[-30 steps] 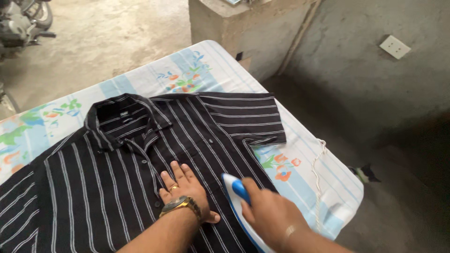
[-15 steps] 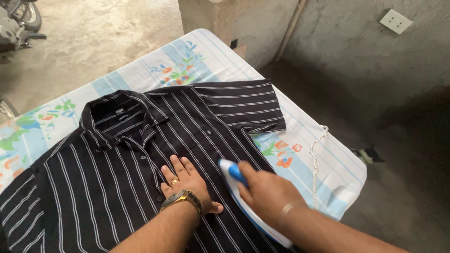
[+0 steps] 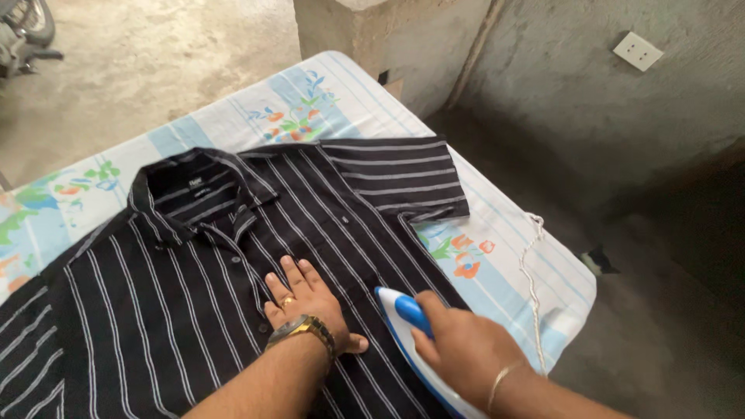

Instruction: The person irons a black and white striped short-sleeved shirt laid on a table. They smooth the fabric with one hand while moving a blue and white iron over the front, collar, and sleeves.

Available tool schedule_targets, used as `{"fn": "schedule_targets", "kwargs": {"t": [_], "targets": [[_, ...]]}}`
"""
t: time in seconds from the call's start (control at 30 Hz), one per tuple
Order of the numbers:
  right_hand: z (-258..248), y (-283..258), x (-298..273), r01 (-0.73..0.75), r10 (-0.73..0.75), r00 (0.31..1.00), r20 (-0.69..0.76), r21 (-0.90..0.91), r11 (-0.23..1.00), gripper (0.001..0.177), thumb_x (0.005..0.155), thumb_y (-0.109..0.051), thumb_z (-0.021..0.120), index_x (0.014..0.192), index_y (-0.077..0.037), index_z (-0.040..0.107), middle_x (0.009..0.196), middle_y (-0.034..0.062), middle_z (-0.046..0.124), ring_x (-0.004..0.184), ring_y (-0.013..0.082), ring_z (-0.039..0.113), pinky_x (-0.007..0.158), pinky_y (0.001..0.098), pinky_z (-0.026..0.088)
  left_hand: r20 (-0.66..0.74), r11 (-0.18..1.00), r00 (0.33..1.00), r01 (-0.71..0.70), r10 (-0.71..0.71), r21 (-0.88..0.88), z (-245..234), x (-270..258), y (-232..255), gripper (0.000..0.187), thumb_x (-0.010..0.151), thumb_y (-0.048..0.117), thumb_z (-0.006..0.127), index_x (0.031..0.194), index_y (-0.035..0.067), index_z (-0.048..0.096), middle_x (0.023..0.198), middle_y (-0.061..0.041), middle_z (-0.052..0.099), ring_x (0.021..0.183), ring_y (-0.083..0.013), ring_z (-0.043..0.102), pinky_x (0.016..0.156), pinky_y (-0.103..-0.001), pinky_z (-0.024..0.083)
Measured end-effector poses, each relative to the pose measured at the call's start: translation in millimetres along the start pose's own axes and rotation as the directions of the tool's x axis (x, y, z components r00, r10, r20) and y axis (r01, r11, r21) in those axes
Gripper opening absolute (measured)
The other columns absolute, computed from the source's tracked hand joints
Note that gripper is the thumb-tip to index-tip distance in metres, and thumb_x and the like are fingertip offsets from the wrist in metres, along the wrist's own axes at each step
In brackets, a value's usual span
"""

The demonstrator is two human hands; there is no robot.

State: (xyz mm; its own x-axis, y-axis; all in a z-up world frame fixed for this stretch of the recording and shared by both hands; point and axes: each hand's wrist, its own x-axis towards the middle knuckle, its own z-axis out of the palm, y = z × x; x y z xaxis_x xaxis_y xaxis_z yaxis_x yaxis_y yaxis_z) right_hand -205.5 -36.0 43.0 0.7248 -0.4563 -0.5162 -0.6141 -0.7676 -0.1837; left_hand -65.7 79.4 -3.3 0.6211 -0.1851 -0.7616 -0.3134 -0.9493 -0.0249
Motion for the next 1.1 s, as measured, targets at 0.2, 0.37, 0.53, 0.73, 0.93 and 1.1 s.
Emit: {"fn": "schedule_targets", "kwargs": {"t": [0.2,0.37,0.53,0.73,0.93,1.1], "targets": [[1,-3,18,0.012,-0.013,0.999,-0.051,-0.017,1.000,0.032,0.097,-0.041,0.057,0.116,-0.016,0.052,0.083,0.0142,0.074,0.081,0.0371,0.073,0.076,0.0508,0.058,-0.022,1.000,1.000,-0.001,0.000,-0.028,3,1,1,0.163,0.062,0.063,0.096,0.161,0.004,-0.020,0.170,-0.019,-0.026,0.157,-0.0424,-0.012,0.126,-0.053,0.015],[12,4,-6,0.044,-0.045,0.999,-0.019,-0.042,0.998,0.035,0.095,-0.043,0.057,0.120,-0.019,0.049,0.083,0.0139,0.074,0.083,0.0376,0.072,0.077,0.0517,0.057,-0.030,1.000,1.000,-0.007,0.006,-0.031,1,0,-1,0.162,0.063,0.062,0.096,0.162,0.004,-0.019,0.171,-0.018,-0.024,0.158,-0.0419,-0.011,0.126,-0.052,0.016],[13,12,-9,0.038,-0.036,0.999,0.030,-0.062,0.997,0.042,0.094,-0.042,0.059,0.130,-0.024,0.048,0.085,0.0140,0.073,0.085,0.0381,0.072,0.079,0.0520,0.057,-0.029,1.000,0.999,-0.014,0.013,-0.023,3,-1,-1,0.163,0.063,0.062,0.096,0.162,0.004,-0.020,0.171,-0.019,-0.025,0.158,-0.0421,-0.012,0.126,-0.053,0.015],[14,16,-6,0.073,-0.073,0.997,0.003,-0.012,0.997,0.035,0.095,-0.042,0.058,0.121,-0.020,0.051,0.083,0.0138,0.074,0.083,0.0377,0.073,0.077,0.0513,0.057,-0.053,0.999,0.998,-0.017,0.016,-0.036,6,-1,-3,0.162,0.063,0.063,0.095,0.162,0.005,-0.019,0.171,-0.018,-0.025,0.158,-0.0412,-0.011,0.127,-0.052,0.014],[12,23,-8,0.062,-0.060,0.998,0.036,-0.047,0.997,0.037,0.094,-0.043,0.058,0.124,-0.023,0.051,0.084,0.0142,0.073,0.083,0.0377,0.073,0.077,0.0515,0.057,-0.056,1.000,0.998,-0.024,0.024,-0.003,4,-3,-4,0.160,0.064,0.065,0.093,0.162,0.004,-0.018,0.171,-0.018,-0.023,0.158,-0.0417,-0.010,0.127,-0.052,0.015],[18,23,-2,0.026,-0.027,0.999,-0.035,-0.025,0.999,0.037,0.094,-0.043,0.057,0.124,-0.021,0.049,0.084,0.0142,0.074,0.082,0.0382,0.073,0.076,0.0531,0.057,-0.013,1.000,1.000,-0.019,0.019,-0.003,0,-1,-2,0.161,0.064,0.066,0.093,0.162,0.004,-0.019,0.170,-0.020,-0.025,0.158,-0.0423,-0.012,0.127,-0.052,0.015]]}}
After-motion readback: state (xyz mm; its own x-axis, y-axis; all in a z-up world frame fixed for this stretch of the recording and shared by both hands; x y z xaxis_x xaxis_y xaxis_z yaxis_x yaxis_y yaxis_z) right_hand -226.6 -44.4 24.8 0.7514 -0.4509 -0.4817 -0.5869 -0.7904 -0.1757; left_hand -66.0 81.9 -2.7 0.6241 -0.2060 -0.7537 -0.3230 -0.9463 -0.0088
